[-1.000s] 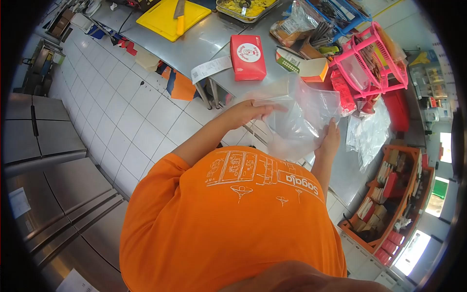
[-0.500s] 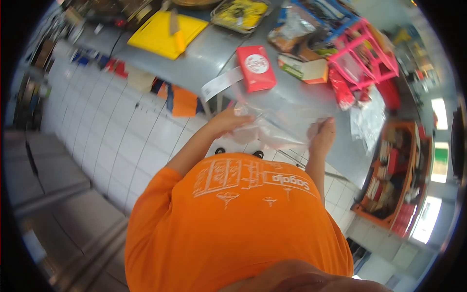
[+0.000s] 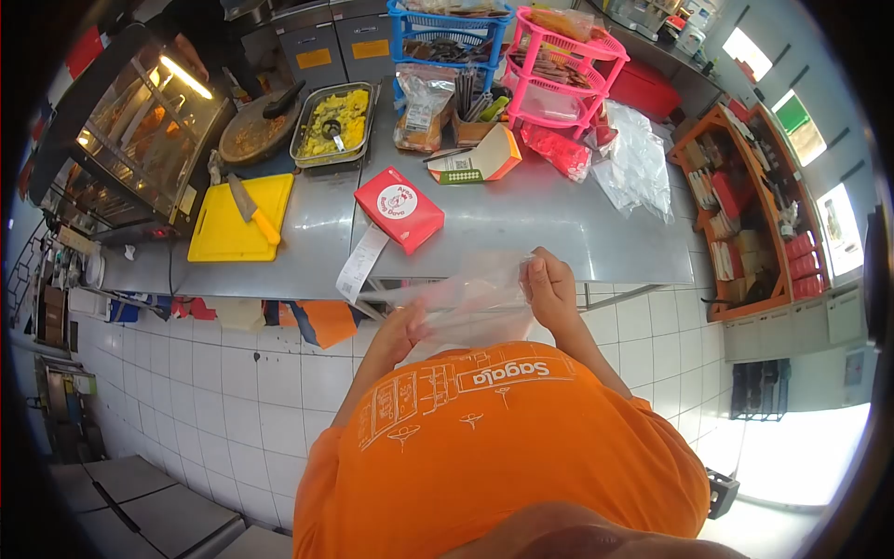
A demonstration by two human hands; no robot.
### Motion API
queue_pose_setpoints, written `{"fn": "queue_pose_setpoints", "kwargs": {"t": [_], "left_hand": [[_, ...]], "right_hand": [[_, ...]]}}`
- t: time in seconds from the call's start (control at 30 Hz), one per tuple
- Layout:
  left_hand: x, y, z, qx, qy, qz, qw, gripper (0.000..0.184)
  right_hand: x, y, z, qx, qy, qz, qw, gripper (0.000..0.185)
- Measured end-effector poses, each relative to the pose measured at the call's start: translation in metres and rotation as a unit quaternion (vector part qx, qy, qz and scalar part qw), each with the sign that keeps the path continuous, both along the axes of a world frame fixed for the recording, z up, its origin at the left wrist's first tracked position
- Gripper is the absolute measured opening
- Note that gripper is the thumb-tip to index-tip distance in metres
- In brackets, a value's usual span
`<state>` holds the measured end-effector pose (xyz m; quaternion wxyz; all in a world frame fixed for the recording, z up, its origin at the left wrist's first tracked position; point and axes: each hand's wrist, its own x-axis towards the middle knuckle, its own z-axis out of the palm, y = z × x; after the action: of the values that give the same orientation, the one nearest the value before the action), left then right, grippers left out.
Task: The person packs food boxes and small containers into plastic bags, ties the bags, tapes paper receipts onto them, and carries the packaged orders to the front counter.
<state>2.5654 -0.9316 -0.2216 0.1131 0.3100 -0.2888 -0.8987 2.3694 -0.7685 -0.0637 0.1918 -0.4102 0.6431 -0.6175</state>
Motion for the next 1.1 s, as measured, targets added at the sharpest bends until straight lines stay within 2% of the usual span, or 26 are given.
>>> {"fn": "queue_pose_setpoints", "kwargs": {"t": [0.03, 0.1, 0.2, 0.23, 0.33, 0.43, 0.47, 0.57, 0.6, 0.67, 0.73, 0.77, 0.83, 0.9, 0.93, 1.03, 1.1], "left_hand": [[-0.002, 0.002, 0.011, -0.027, -0.015, -0.037, 0.999, 0.035], [-0.006, 0.002, 0.023, -0.079, -0.046, -0.112, 0.989, 0.033], [-0.004, -0.008, -0.009, -0.015, 0.017, -0.161, 0.987, 0.032], [-0.004, -0.010, -0.006, 0.014, 0.041, -0.181, 0.983, 0.032], [-0.005, -0.006, 0.013, -0.038, 0.057, -0.181, 0.981, 0.022], [-0.012, -0.001, 0.027, -0.097, 0.022, -0.203, 0.974, 0.017], [-0.014, 0.001, 0.028, -0.115, 0.007, -0.214, 0.970, 0.016], [-0.018, 0.008, 0.019, -0.101, 0.019, -0.148, 0.984, 0.018], [-0.019, 0.010, 0.027, -0.078, -0.003, -0.121, 0.990, 0.018], [-0.022, 0.010, 0.018, -0.072, 0.014, -0.118, 0.990, 0.021], [-0.028, 0.014, 0.018, -0.074, 0.004, -0.118, 0.990, 0.028], [-0.032, 0.019, 0.026, -0.077, -0.016, -0.119, 0.990, 0.035], [-0.037, 0.028, 0.043, -0.056, -0.030, -0.132, 0.989, 0.046], [-0.041, 0.034, 0.056, -0.007, -0.017, -0.151, 0.988, 0.056], [-0.041, 0.031, 0.050, -0.015, -0.048, -0.159, 0.986, 0.065], [-0.042, 0.036, 0.047, 0.002, -0.007, -0.142, 0.990, 0.058], [-0.045, 0.029, 0.057, -0.100, -0.107, -0.222, 0.964, 0.049]], "right_hand": [[0.000, 0.000, 0.001, 0.001, 0.004, 0.001, 1.000, 0.043], [-0.006, 0.002, 0.000, -0.018, 0.020, -0.065, 0.998, 0.043], [-0.023, 0.009, 0.000, -0.042, 0.017, -0.182, 0.982, 0.041], [-0.031, 0.012, 0.000, -0.047, 0.011, -0.222, 0.974, 0.041], [-0.056, 0.021, -0.011, -0.070, -0.023, -0.262, 0.962, 0.040], [-0.070, 0.021, -0.021, -0.032, -0.014, -0.303, 0.952, 0.039], [-0.080, 0.029, -0.025, 0.073, -0.012, -0.287, 0.955, 0.032], [-0.092, 0.015, -0.059, 0.098, 0.187, -0.341, 0.916, 0.035], [-0.086, 0.015, -0.061, 0.211, 0.279, -0.357, 0.866, 0.050], [-0.057, 0.003, -0.044, 0.139, 0.376, -0.336, 0.852, 0.048], [-0.021, -0.006, -0.039, 0.177, 0.232, -0.128, 0.948, 0.050], [-0.004, -0.015, -0.033, 0.300, 0.139, 0.001, 0.944, 0.050], [0.014, -0.028, -0.028, 0.412, 0.115, 0.247, 0.870, 0.045], [0.021, -0.028, -0.060, 0.288, -0.017, 0.284, 0.914, 0.038], [0.018, -0.025, -0.065, 0.292, -0.029, 0.296, 0.909, 0.035], [0.007, -0.019, -0.073, 0.292, -0.070, 0.322, 0.898, 0.029], [-0.007, -0.010, -0.085, 0.279, -0.105, 0.326, 0.897, 0.027]]}}
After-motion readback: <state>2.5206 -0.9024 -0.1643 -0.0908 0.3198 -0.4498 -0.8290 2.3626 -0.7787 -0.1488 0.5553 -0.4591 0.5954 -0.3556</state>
